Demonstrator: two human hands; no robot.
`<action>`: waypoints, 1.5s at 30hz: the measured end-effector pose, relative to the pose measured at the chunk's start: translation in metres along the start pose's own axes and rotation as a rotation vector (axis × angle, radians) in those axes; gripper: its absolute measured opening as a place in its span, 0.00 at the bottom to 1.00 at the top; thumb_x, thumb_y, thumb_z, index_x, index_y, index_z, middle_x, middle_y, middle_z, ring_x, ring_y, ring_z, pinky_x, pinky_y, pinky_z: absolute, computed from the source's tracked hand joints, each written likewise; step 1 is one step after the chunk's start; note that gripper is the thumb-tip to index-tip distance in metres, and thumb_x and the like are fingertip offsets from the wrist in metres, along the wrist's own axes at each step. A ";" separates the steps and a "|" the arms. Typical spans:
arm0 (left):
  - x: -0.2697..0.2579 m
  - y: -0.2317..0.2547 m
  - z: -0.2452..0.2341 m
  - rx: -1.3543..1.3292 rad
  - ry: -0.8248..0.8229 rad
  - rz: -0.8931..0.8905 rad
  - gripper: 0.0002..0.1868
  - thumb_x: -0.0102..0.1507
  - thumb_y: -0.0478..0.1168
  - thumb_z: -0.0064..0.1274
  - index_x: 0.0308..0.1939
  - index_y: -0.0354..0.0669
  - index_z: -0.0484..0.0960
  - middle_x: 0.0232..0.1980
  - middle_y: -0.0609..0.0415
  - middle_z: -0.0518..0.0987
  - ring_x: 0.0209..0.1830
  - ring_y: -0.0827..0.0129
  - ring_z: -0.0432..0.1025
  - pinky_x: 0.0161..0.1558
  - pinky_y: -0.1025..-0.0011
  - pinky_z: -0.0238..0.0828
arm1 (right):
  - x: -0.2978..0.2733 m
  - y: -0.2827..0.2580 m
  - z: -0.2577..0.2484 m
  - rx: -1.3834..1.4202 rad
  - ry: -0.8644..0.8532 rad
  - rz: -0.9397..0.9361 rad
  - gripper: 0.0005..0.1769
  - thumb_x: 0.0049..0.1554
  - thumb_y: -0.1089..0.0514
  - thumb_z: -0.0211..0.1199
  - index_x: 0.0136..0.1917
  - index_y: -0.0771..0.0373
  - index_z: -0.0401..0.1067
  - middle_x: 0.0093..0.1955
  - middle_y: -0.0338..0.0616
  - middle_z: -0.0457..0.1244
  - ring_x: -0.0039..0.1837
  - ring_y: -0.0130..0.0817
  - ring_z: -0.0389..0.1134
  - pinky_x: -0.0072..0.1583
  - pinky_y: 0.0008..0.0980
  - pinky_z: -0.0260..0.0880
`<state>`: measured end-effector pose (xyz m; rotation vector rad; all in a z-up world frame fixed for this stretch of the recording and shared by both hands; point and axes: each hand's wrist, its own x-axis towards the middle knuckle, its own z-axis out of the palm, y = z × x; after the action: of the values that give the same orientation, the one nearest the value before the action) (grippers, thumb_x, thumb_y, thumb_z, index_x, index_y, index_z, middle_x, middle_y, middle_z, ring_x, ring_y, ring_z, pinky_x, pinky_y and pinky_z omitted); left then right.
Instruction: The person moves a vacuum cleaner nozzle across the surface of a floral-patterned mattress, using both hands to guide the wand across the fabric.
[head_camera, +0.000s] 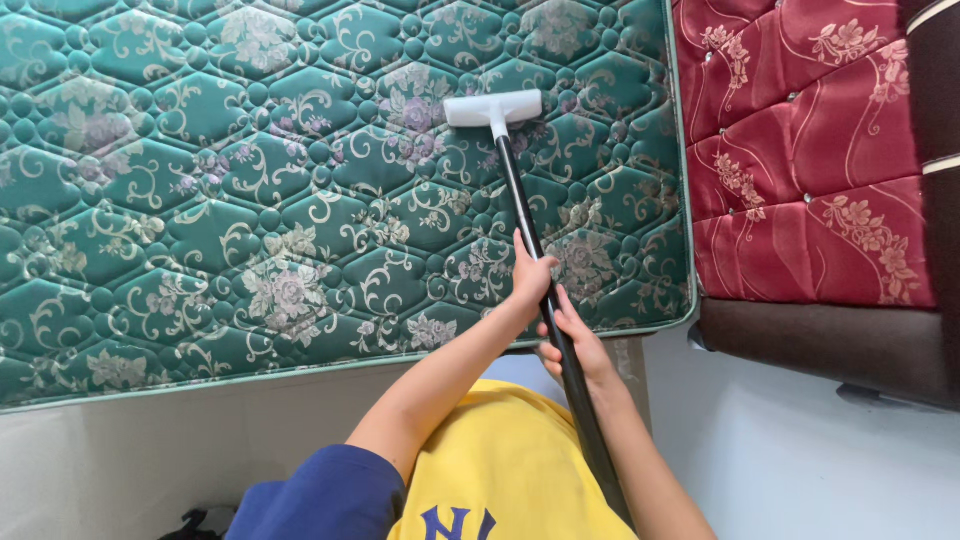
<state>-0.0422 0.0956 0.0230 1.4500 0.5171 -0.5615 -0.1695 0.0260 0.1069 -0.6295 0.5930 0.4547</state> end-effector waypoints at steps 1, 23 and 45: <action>0.012 0.004 0.001 0.005 0.001 0.007 0.56 0.53 0.36 0.57 0.82 0.60 0.46 0.52 0.42 0.79 0.45 0.56 0.76 0.48 0.61 0.73 | 0.008 -0.005 -0.002 -0.019 -0.003 -0.002 0.39 0.67 0.51 0.48 0.84 0.28 0.36 0.45 0.42 0.60 0.31 0.27 0.57 0.30 0.26 0.61; -0.015 -0.024 0.010 -0.042 0.020 -0.030 0.58 0.54 0.36 0.57 0.82 0.60 0.40 0.57 0.48 0.76 0.48 0.61 0.74 0.49 0.64 0.72 | -0.019 -0.008 -0.032 -0.099 -0.026 0.062 0.38 0.67 0.50 0.47 0.85 0.29 0.37 0.46 0.42 0.59 0.32 0.27 0.57 0.30 0.26 0.61; 0.004 -0.009 -0.110 0.039 -0.083 0.001 0.58 0.56 0.36 0.58 0.82 0.59 0.38 0.55 0.46 0.75 0.46 0.61 0.73 0.48 0.63 0.72 | 0.016 0.073 0.054 0.015 -0.006 0.051 0.38 0.66 0.50 0.48 0.84 0.26 0.39 0.45 0.42 0.60 0.31 0.28 0.58 0.30 0.26 0.61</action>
<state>-0.0442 0.2052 0.0071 1.4571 0.4423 -0.6309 -0.1783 0.1175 0.1020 -0.5995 0.6070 0.4991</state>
